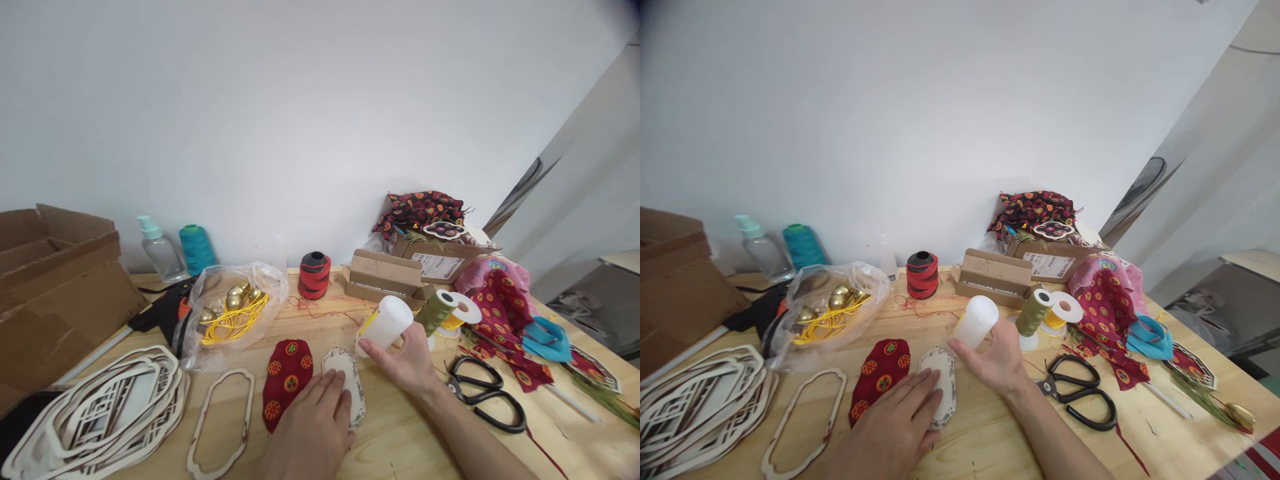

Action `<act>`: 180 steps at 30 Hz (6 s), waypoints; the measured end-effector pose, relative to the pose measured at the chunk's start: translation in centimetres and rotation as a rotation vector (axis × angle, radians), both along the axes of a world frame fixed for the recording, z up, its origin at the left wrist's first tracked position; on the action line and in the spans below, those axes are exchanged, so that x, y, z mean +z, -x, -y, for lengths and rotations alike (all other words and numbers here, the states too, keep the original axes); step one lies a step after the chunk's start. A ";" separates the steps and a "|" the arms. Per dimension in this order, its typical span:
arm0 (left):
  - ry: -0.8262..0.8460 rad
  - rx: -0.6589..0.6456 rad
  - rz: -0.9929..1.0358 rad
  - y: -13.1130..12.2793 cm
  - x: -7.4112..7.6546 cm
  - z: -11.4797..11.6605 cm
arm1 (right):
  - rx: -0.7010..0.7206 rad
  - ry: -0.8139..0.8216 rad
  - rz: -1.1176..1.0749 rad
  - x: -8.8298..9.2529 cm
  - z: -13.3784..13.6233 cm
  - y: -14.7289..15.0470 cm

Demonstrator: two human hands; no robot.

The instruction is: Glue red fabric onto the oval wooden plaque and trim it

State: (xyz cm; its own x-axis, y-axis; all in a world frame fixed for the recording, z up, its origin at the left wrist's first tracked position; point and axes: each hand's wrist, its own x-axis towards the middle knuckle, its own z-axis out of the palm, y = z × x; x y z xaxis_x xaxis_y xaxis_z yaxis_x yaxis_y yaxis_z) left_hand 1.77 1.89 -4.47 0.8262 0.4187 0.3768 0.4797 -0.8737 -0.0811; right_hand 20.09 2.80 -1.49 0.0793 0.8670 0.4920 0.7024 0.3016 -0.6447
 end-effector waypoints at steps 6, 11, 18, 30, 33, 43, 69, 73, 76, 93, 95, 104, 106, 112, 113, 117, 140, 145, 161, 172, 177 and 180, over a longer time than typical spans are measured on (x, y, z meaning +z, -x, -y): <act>0.021 0.025 -0.016 0.0 -0.3 0.1 | -0.008 -0.003 -0.019 0.0 -0.2 -0.1; 0.059 0.034 0.042 0.0 -0.7 0.1 | -0.008 -0.005 -0.031 -0.1 -0.3 -0.1; 0.026 0.045 0.074 -0.2 -0.6 0.1 | 0.004 0.010 -0.042 0.1 -0.1 0.0; -0.001 0.048 0.098 -0.3 -0.7 0.1 | 0.041 0.050 -0.072 -0.2 -0.1 0.1; 0.005 0.045 0.068 -0.2 -0.6 0.1 | 0.050 0.065 -0.088 -0.3 -0.1 0.1; 0.047 0.040 0.014 -0.1 -0.2 0.1 | 0.038 0.044 -0.054 -0.1 -0.1 -0.1; -0.008 0.003 0.058 0.0 -0.5 0.1 | 0.051 0.094 -0.252 0.3 -0.2 -0.2; -0.006 0.016 0.233 -0.3 -1.1 0.7 | -0.032 0.047 -0.366 0.1 -0.2 -0.2; 0.017 0.079 0.319 -0.8 -2.6 1.6 | -0.064 0.037 -0.409 0.0 -0.1 0.4; -0.308 0.144 0.343 -2.3 -3.1 2.7 | -0.030 0.119 -0.297 -0.7 0.0 3.2; -0.277 0.139 0.305 -2.3 -3.4 2.8 | -0.036 0.121 -0.291 -0.6 0.0 3.4; -0.260 0.143 0.299 -2.4 -3.7 2.9 | -0.079 0.128 -0.279 -0.2 -0.1 3.3; -0.255 0.156 0.323 -2.4 -3.5 2.9 | -0.110 0.110 -0.258 -0.2 -0.1 3.4; -0.242 0.156 0.326 -2.5 -3.4 2.9 | -0.080 0.131 -0.325 -0.4 -0.1 3.5; -0.234 0.155 0.322 -2.5 -3.4 2.8 | -0.105 0.118 -0.329 -0.4 -0.2 3.4; -0.245 0.170 0.385 -2.5 -3.3 2.7 | -0.173 0.078 -0.352 -0.1 -0.3 2.3; -0.290 0.177 0.410 -2.6 -3.1 2.8 | -0.097 0.143 -0.372 0.0 -0.1 3.9; -0.287 0.189 0.426 -2.7 -3.0 2.7 | -0.047 0.167 -0.421 0.0 0.1 3.9; -0.266 0.189 0.399 -2.7 -3.5 2.8 | 0.123 0.206 -0.393 0.3 0.2 3.4; -0.180 0.160 0.299 -2.2 -5.2 2.7 | -0.012 0.108 -0.738 -1.5 -0.9 1.5; -0.104 0.069 0.251 -1.7 -3.2 2.0 | 0.076 0.123 -0.928 -1.1 -1.2 1.8; -0.013 -0.011 0.222 -1.1 -1.1 1.2 | 0.162 0.181 -1.165 -0.3 -0.9 1.9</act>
State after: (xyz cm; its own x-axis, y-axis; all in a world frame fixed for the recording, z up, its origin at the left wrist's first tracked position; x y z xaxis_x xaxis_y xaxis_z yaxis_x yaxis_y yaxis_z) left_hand 2.89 0.73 -5.59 0.7269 0.4036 0.5557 0.4772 -0.8787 0.0140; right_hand 18.16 3.65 -1.82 0.2808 0.9575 0.0660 -0.3730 0.1722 -0.9117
